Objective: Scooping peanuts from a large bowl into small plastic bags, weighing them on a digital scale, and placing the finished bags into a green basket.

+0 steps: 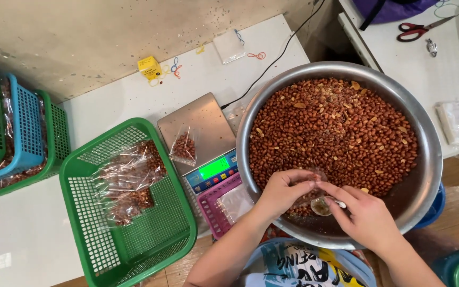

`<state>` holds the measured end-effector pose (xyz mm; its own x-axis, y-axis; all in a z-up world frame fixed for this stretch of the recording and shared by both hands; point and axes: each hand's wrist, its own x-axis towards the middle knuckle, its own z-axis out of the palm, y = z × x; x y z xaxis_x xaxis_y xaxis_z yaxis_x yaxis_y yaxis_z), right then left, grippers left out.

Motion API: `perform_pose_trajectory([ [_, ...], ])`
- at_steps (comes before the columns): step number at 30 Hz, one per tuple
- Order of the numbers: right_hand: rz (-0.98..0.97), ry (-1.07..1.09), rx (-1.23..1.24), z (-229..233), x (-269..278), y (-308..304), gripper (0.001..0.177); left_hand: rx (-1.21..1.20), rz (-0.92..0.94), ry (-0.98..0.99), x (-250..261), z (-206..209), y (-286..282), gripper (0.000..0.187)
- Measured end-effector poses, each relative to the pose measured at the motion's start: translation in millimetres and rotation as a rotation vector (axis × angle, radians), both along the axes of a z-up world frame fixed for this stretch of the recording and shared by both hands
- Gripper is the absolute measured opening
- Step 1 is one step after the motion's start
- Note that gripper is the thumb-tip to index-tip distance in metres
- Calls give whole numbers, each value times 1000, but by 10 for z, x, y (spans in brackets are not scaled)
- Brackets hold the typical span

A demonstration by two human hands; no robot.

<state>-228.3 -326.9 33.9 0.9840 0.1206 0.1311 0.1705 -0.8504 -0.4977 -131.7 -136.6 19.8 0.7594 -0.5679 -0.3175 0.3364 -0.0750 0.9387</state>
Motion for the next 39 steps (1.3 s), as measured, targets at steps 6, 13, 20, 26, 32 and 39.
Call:
perform_pose_trajectory([
  [6, -29, 70, -51, 1, -21, -31, 46, 101, -26, 48, 9, -19, -27, 23],
  [13, -62, 149, 22, -4, -49, -95, 53, 149, -52, 315, -5, 3, -116, 36],
  [20, -153, 192, -45, -31, -56, -172, 58, 76, -136, 331, -61, -53, -144, 30],
  [26, -203, 237, -8, -53, -66, -175, 61, 29, -95, 193, -180, 30, -141, 28],
  [32, -353, 277, 24, -32, -74, -291, 59, -33, 7, -60, 222, 360, 582, 21],
  [39, -383, 328, -96, -159, -40, -387, 59, 603, 440, -574, 1767, -726, 2193, 28],
])
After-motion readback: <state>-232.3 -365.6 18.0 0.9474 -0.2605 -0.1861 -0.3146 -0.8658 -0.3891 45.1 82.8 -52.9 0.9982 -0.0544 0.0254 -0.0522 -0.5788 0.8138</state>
